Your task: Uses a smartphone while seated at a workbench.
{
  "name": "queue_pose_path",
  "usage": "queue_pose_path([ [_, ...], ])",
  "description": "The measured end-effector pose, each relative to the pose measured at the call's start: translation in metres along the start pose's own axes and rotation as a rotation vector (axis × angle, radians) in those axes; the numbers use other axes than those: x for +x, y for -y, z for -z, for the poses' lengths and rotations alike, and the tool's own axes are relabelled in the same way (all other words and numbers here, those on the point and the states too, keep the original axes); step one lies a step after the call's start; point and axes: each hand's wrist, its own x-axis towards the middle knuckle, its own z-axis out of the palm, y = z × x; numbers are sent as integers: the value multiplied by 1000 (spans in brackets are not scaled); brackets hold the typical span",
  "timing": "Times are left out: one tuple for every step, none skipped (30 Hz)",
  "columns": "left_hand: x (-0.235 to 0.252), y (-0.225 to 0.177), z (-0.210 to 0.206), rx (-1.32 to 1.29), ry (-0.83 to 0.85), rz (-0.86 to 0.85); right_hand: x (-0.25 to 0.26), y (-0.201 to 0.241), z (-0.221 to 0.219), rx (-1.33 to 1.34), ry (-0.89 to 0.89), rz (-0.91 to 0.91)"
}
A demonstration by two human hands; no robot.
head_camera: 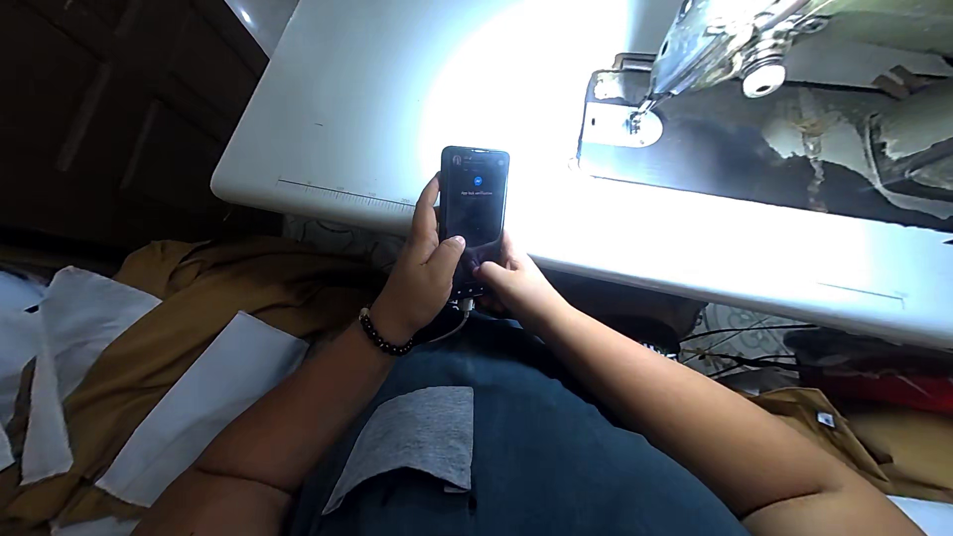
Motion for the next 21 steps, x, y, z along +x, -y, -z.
queue_pose_path([
  [-1, 1, -1, -2, -3, -3, 0, 1, -1, -14, -13, -8],
  [-2, 1, -2, 3, -6, -10, 0, 1, -2, -24, -28, -8],
  [-3, 2, -4, 12, -10, -26, 0, 0, -2, -32, -40, -1],
  [-4, 3, -5, 18, -10, -38, 1, -2, -2, -38, -48, 13],
  [-4, 5, -5, 12, -9, -51, 1, -4, -2, -50, -62, 29],
  [-4, 6, -4, -8, -6, -56, 1, -4, -3, -63, -69, 38],
  [-4, 7, -3, -37, -6, -51, 1, -4, -2, -70, -63, 48],
  [-3, 7, -1, -68, -17, -40, 0, -4, -2, -71, -44, 60],
  [-2, 7, 0, -87, -31, -26, -1, -3, -1, -61, -15, 71],
  [-1, 7, 3, -98, -40, -15, -3, -3, 0, -46, 15, 80],
  [-1, 7, 5, -103, -51, -6, -5, -3, 1, -36, 43, 82],
  [-1, 7, 6, -102, -64, 3, -6, -2, 1, -27, 65, 90],
  [0, 7, 7, -96, -76, 13, -8, -2, 1, -23, 79, 101],
  [0, 6, 8, -92, -86, 25, -8, -3, 2, -18, 89, 107],
  [1, 6, 9, -83, -95, 33, -9, -3, 3, -18, 94, 112],
  [1, 5, 10, -70, -98, 38, -9, -4, 4, -22, 97, 117],
  [1, 5, 11, -55, -99, 41, -9, -4, 4, -26, 99, 122],
  [2, 4, 12, -44, -100, 44, -9, -4, 5, -30, 100, 127],
  [3, 3, 12, -42, -102, 44, -10, -4, 5, -37, 100, 127],
  [4, 3, 12, -50, -106, 37, -11, -4, 5, -45, 98, 124],
  [7, 3, 12, -68, -111, 24, -11, -3, 6, -52, 95, 120],
])
